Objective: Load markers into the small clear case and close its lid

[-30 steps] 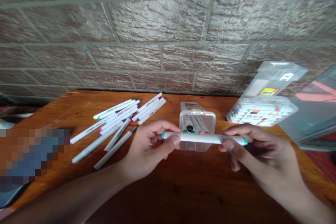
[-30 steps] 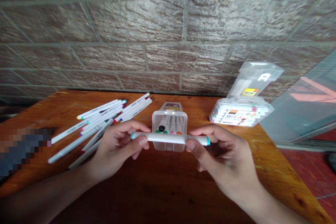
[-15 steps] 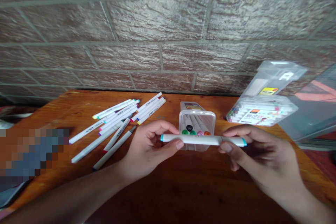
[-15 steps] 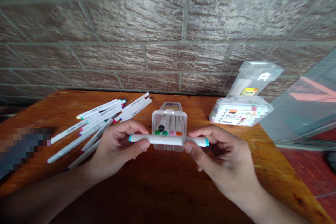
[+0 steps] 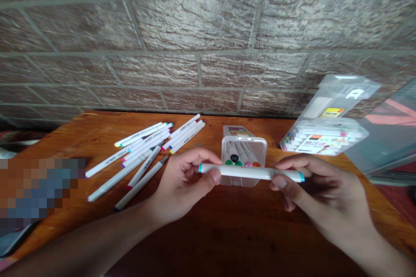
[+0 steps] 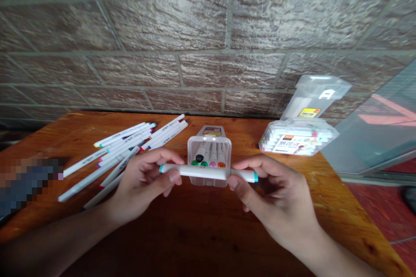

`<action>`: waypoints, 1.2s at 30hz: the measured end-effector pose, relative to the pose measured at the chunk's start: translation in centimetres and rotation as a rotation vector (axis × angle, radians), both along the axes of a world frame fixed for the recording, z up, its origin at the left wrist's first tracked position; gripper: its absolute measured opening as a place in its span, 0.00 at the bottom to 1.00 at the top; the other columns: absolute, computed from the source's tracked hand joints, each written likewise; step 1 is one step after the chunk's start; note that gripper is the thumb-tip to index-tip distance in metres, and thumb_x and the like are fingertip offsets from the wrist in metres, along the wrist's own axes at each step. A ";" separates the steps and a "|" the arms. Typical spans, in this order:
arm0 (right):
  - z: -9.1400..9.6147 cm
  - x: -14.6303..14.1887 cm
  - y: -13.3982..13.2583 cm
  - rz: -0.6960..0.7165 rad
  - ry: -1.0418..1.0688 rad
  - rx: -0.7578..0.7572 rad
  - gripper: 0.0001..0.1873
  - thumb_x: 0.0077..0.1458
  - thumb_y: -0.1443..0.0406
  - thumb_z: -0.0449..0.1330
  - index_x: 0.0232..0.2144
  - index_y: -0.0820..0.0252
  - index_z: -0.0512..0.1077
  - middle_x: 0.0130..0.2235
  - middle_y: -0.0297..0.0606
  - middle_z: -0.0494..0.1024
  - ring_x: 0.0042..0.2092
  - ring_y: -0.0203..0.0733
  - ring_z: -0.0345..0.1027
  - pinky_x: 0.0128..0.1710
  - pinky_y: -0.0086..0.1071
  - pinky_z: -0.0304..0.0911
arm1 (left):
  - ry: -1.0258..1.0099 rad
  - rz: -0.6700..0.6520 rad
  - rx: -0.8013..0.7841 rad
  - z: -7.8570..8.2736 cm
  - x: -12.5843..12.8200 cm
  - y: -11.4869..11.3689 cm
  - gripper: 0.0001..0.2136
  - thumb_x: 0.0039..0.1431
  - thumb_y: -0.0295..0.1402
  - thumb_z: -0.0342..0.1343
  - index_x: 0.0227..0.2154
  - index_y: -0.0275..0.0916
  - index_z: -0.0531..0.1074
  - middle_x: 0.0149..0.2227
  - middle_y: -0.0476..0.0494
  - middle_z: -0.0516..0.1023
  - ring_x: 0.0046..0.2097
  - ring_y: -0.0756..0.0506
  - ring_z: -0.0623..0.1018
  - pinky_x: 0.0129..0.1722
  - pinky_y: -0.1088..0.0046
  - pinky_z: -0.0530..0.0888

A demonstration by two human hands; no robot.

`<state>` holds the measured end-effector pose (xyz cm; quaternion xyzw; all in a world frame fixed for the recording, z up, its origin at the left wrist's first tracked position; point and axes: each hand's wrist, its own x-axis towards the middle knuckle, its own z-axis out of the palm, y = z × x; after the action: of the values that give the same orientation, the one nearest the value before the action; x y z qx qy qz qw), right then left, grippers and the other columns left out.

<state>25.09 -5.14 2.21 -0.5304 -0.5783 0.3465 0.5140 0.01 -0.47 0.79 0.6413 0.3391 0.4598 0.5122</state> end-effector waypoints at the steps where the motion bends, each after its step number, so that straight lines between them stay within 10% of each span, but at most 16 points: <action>1: 0.0 0.0 0.0 0.003 0.004 -0.003 0.13 0.56 0.54 0.73 0.35 0.56 0.79 0.25 0.34 0.81 0.18 0.34 0.68 0.16 0.25 0.67 | 0.000 -0.004 -0.003 0.0 -0.1 0.0 0.07 0.64 0.33 0.65 0.39 0.36 0.76 0.27 0.48 0.79 0.22 0.53 0.71 0.20 0.80 0.66; 36: -0.2 0.0 -0.2 0.017 -0.038 0.031 0.08 0.58 0.59 0.71 0.36 0.55 0.79 0.23 0.32 0.80 0.18 0.32 0.68 0.17 0.23 0.64 | 0.023 0.026 0.062 0.0 0.3 0.0 0.03 0.60 0.26 0.65 0.36 0.36 0.76 0.28 0.52 0.77 0.23 0.55 0.70 0.24 0.81 0.68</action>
<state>25.07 -5.29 2.05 -0.5239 -0.5976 0.3316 0.5083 0.31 -0.46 0.75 0.6577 0.3390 0.4692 0.4821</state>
